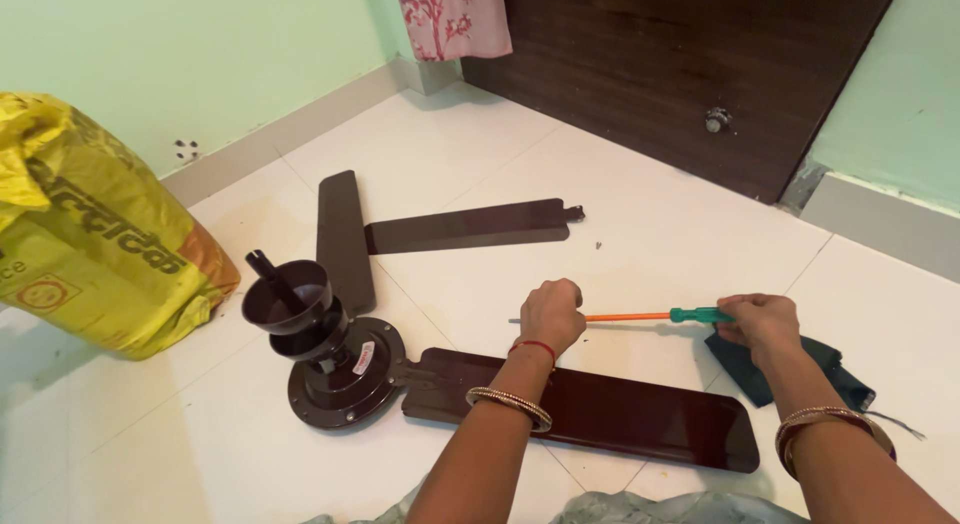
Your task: The person wipes a ceiling fan blade with a cloth, then attaches it to the fan motor housing using screws and a screwdriver. They repeat the process for a second blade, securing it in place.
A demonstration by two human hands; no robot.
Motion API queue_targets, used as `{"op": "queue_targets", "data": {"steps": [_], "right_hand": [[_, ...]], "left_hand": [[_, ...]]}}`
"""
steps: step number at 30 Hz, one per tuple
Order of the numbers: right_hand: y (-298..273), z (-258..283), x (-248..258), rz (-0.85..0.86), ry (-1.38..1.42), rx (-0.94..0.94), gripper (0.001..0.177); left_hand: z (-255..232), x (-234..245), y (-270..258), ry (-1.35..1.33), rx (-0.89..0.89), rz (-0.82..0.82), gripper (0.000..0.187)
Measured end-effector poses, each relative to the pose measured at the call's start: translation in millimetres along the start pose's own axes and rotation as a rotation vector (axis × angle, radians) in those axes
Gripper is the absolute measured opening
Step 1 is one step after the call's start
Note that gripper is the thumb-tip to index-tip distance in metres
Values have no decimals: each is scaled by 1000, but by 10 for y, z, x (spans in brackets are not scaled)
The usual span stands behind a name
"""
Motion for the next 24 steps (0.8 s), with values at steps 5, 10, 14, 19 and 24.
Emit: {"op": "queue_targets", "data": {"steps": [5,10,14,19,24], "right_hand": [[181,-394,-20,50,2,-76,21],[142,-352,-104,65,-64,-34,29],[63,-296,-200,90,-195,-48,38],[-72,-172,-380,249,-522,86,50],[-442,237,-659,235,-883,376,43]], "left_hand": [[103,-200,41,28,-2,1,22],[209,-305,68,33,20,45,20],[304,-283,14,19,23,33,22],[401,-159,-86,-2,38,40,26],[478,145,-315,-33,-43,-52,26]]}}
Point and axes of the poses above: each hand's wrist, its own y-axis towards the middle knuckle, its own x-axis out of the back of the hand, z = x × y, the point moved 9 cm from there along y, towards the middle knuckle, and after that the axes turned 15 degrees about y, right-handed, at the moved point
